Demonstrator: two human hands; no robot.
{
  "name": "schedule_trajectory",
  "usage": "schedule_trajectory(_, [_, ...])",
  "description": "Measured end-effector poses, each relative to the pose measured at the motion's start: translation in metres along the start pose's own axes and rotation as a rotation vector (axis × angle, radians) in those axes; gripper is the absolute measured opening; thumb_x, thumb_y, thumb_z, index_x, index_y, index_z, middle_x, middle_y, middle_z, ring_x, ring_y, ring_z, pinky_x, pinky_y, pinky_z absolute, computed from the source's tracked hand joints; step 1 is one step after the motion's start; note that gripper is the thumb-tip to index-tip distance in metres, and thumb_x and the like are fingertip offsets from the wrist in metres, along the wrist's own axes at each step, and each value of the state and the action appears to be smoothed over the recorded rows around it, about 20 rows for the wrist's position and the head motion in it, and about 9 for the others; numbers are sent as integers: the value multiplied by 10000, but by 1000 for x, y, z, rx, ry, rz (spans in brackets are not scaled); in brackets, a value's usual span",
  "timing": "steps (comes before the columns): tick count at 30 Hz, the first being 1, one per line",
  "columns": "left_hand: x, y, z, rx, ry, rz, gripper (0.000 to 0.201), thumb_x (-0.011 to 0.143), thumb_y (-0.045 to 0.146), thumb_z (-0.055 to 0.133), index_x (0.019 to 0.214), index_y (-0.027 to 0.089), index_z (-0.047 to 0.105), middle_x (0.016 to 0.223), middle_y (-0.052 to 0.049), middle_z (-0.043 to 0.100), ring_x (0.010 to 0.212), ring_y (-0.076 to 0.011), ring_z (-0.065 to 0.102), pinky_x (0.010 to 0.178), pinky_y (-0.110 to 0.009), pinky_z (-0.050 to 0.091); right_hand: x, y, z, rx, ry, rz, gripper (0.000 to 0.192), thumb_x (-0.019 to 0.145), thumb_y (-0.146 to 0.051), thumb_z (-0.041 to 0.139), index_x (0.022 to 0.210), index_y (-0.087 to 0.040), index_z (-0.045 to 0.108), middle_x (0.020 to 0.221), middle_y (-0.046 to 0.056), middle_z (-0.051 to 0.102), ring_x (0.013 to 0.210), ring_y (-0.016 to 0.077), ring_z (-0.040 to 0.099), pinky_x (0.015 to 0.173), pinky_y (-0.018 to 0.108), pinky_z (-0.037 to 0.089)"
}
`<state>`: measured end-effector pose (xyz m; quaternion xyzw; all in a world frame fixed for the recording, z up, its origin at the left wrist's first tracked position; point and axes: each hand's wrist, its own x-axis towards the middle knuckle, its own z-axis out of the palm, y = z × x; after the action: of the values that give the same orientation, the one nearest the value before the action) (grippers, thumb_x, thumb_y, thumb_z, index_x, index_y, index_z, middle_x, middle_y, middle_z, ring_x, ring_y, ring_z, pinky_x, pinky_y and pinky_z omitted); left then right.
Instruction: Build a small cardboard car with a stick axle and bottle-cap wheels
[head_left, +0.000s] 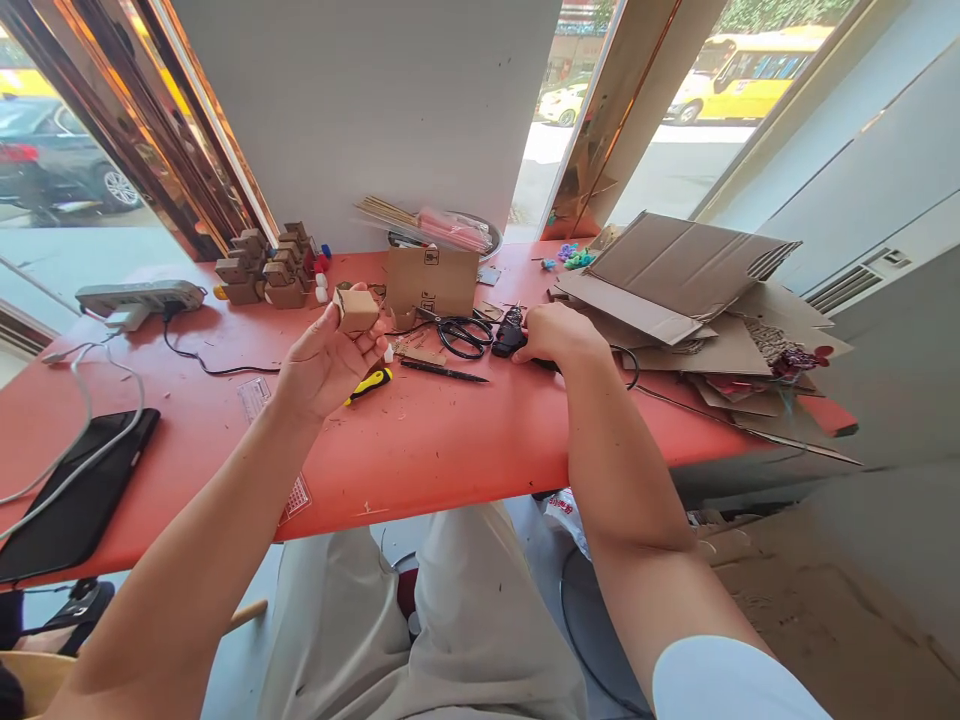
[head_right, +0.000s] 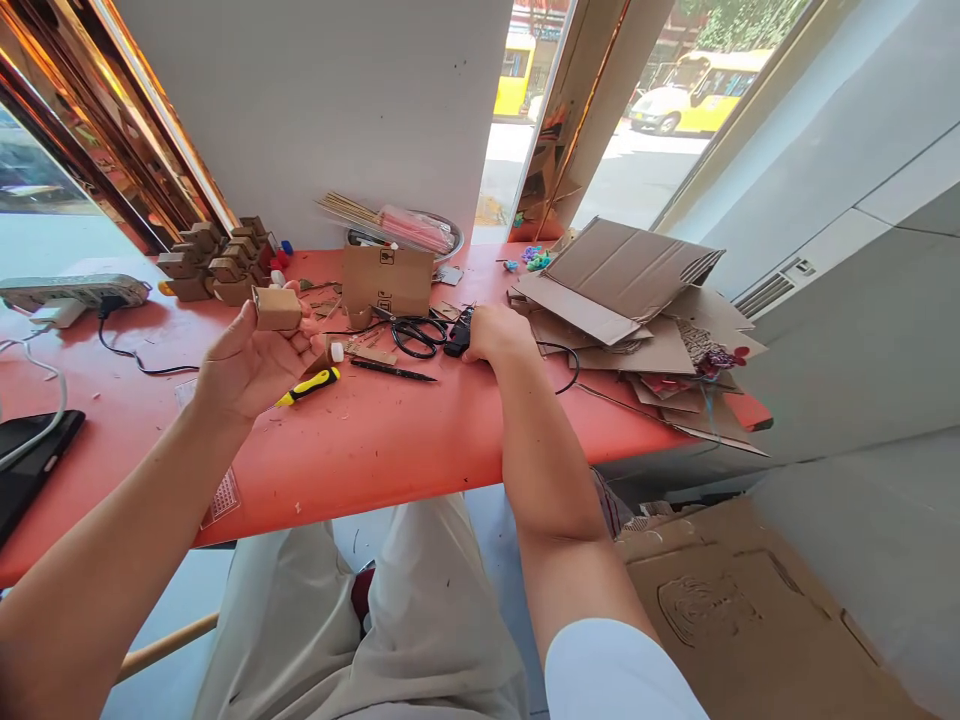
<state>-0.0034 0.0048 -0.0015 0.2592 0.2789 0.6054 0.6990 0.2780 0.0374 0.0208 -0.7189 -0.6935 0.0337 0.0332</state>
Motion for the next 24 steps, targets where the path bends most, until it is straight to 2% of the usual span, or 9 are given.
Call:
schedule_trajectory(4, [-1,-1,1,21,-5,-1,376,1069,392,605,1410,267,701,900,-40,830,717,-159,761,737,-263,612,-6,-24,0,98,143,-54,249,918,-285,777,1145,-183,781,1192,182,796,1175,345,733,938,409,585])
schedule_trajectory(7, [-3,-2,4,31,-18,-6,376,1071,364,604,1427,280,691,903,-34,830,716,-153,758,728,-254,608,-13,-52,4,86,56,-188,314,979,-204,678,1272,-107,735,1301,242,765,1285,359,693,1040,413,544])
schedule_trajectory(11, [-5,-2,8,35,-29,-31,385,1072,356,602,1443,282,671,819,-12,812,669,-147,750,700,-249,608,-18,-75,10,-6,-46,-238,329,991,-82,583,1280,-36,733,1312,298,750,1368,361,651,1092,390,512])
schedule_trajectory(14, [-5,-3,9,38,-27,-43,344,1075,341,595,1398,281,699,771,-7,802,643,-148,746,670,-241,602,-19,-76,9,-3,-49,-206,369,973,-30,540,1278,-53,747,1289,295,764,1310,363,698,1042,384,534])
schedule_trajectory(19, [-4,-4,10,30,-34,-22,304,1076,333,593,1347,300,725,782,-13,815,663,-157,763,678,-251,610,-19,-75,8,15,-56,-182,354,947,-5,529,1161,-70,804,1246,309,778,1281,389,723,1009,385,541])
schedule_trajectory(24, [-3,-2,9,1,-11,-11,258,1082,311,590,1265,244,760,743,-21,791,683,-154,766,703,-243,613,-19,-79,9,60,-24,-140,356,958,-19,492,1160,-87,777,1211,286,792,1241,366,746,978,367,550])
